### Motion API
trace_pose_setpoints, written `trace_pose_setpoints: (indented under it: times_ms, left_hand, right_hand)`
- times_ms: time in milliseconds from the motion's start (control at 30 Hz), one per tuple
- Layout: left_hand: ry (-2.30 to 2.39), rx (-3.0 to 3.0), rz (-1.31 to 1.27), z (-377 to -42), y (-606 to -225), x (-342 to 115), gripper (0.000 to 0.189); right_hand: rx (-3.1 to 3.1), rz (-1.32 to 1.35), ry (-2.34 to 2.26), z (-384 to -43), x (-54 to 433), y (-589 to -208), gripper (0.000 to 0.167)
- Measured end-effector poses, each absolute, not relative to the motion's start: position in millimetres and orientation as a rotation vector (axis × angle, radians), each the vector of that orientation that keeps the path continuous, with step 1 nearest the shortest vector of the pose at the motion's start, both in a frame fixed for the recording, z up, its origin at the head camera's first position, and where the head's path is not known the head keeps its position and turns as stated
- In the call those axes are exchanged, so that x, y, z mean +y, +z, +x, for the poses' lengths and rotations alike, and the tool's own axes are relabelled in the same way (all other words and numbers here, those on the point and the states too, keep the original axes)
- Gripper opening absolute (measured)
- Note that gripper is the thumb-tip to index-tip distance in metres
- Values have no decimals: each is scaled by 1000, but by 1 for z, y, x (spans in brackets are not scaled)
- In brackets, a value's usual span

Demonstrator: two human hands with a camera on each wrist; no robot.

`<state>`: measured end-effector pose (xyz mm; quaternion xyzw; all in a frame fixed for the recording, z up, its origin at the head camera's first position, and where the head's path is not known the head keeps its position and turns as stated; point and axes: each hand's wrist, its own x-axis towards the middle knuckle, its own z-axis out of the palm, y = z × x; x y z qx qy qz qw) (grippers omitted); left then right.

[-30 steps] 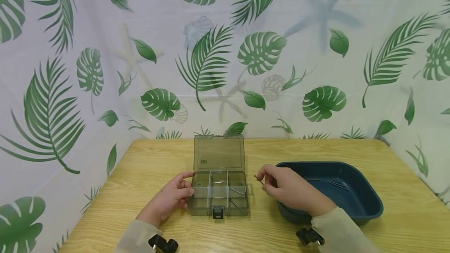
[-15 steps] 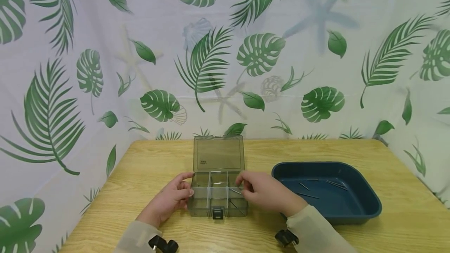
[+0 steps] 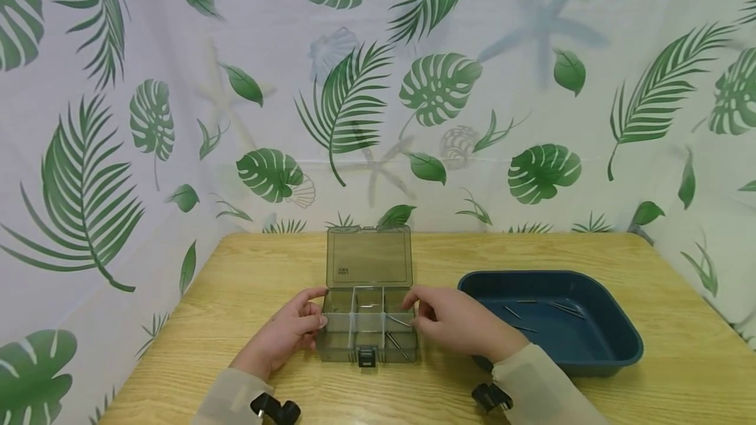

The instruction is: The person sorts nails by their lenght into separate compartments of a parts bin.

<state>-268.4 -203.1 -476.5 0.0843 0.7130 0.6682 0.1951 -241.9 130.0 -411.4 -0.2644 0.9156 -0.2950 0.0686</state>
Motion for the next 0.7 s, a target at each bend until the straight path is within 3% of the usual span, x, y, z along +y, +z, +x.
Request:
trace_pose_setpoints:
  times_ms: [700]
  left_hand:
    - [1867,2002,265,-271,-480,-204,63]
  right_hand:
    - [2840,-666,-975,-236,198,-400,22]
